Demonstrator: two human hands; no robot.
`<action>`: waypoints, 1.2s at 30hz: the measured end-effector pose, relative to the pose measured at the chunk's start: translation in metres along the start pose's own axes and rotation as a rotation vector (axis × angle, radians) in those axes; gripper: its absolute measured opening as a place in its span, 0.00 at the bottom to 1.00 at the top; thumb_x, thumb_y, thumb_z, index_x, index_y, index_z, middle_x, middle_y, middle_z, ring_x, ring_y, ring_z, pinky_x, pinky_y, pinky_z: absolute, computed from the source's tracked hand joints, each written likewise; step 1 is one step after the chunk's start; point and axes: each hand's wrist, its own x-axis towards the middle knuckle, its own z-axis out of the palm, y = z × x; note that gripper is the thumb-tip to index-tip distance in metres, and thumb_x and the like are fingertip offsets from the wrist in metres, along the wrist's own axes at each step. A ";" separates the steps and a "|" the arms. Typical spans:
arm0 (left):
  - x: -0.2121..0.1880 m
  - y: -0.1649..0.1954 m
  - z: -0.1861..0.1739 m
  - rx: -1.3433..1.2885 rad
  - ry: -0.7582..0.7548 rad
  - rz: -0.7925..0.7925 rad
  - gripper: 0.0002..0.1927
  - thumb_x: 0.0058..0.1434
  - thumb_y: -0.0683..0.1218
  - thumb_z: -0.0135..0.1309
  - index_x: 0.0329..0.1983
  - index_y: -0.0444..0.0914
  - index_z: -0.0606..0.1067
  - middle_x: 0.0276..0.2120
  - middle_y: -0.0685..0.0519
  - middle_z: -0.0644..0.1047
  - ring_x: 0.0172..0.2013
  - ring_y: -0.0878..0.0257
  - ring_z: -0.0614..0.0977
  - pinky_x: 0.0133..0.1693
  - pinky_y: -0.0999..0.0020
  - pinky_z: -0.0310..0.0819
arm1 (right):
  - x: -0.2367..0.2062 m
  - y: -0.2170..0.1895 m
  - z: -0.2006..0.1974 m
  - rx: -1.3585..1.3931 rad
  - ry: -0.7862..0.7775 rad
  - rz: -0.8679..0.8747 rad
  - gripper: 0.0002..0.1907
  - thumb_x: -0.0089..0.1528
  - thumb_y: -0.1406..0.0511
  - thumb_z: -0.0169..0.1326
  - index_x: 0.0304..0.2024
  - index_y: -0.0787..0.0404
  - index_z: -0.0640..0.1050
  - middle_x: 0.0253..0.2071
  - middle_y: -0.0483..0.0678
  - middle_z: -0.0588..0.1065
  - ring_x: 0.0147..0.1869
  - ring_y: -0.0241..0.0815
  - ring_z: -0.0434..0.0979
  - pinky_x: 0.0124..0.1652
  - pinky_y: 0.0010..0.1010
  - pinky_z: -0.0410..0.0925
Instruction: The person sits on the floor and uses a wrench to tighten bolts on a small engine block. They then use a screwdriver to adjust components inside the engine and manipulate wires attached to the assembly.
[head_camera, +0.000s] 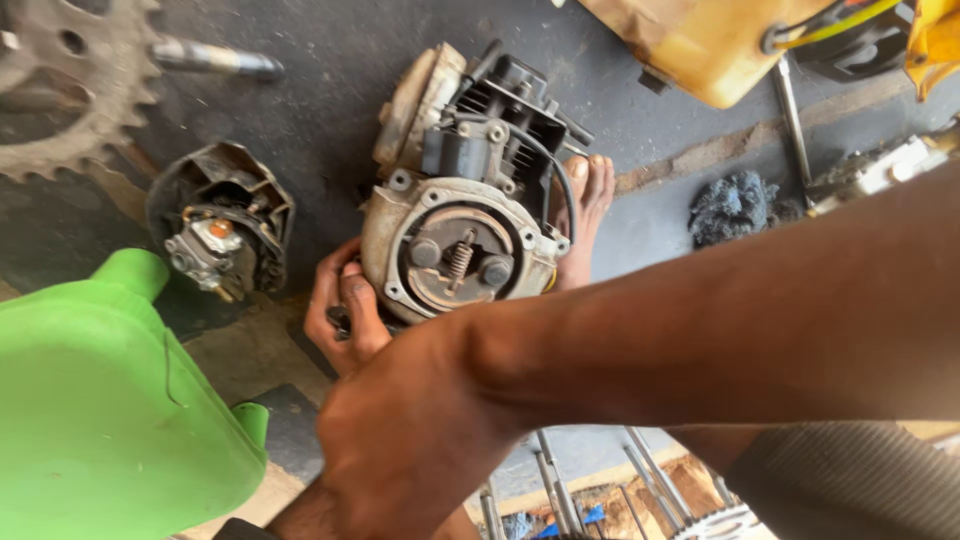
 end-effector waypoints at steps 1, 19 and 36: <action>-0.003 0.000 -0.001 0.005 0.003 -0.002 0.18 0.70 0.49 0.43 0.50 0.33 0.77 0.45 0.49 0.79 0.47 0.61 0.77 0.52 0.65 0.71 | 0.002 0.003 0.003 0.016 -0.007 -0.031 0.10 0.55 0.66 0.57 0.22 0.67 0.77 0.22 0.56 0.76 0.26 0.58 0.80 0.31 0.55 0.74; -0.037 -0.028 -0.020 -0.269 -0.102 0.182 0.16 0.74 0.48 0.39 0.53 0.35 0.73 0.50 0.51 0.74 0.53 0.63 0.74 0.58 0.64 0.67 | 0.011 -0.066 0.017 -0.392 0.769 0.769 0.23 0.61 0.47 0.54 0.33 0.60 0.73 0.35 0.50 0.68 0.44 0.48 0.69 0.48 0.42 0.63; -0.059 -0.098 -0.016 -0.047 -0.037 0.183 0.19 0.71 0.53 0.42 0.56 0.37 0.74 0.50 0.52 0.77 0.52 0.63 0.77 0.56 0.65 0.70 | 0.079 -0.128 0.083 0.180 1.858 1.136 0.11 0.57 0.76 0.44 0.42 0.66 0.67 0.35 0.52 0.68 0.38 0.48 0.69 0.43 0.36 0.66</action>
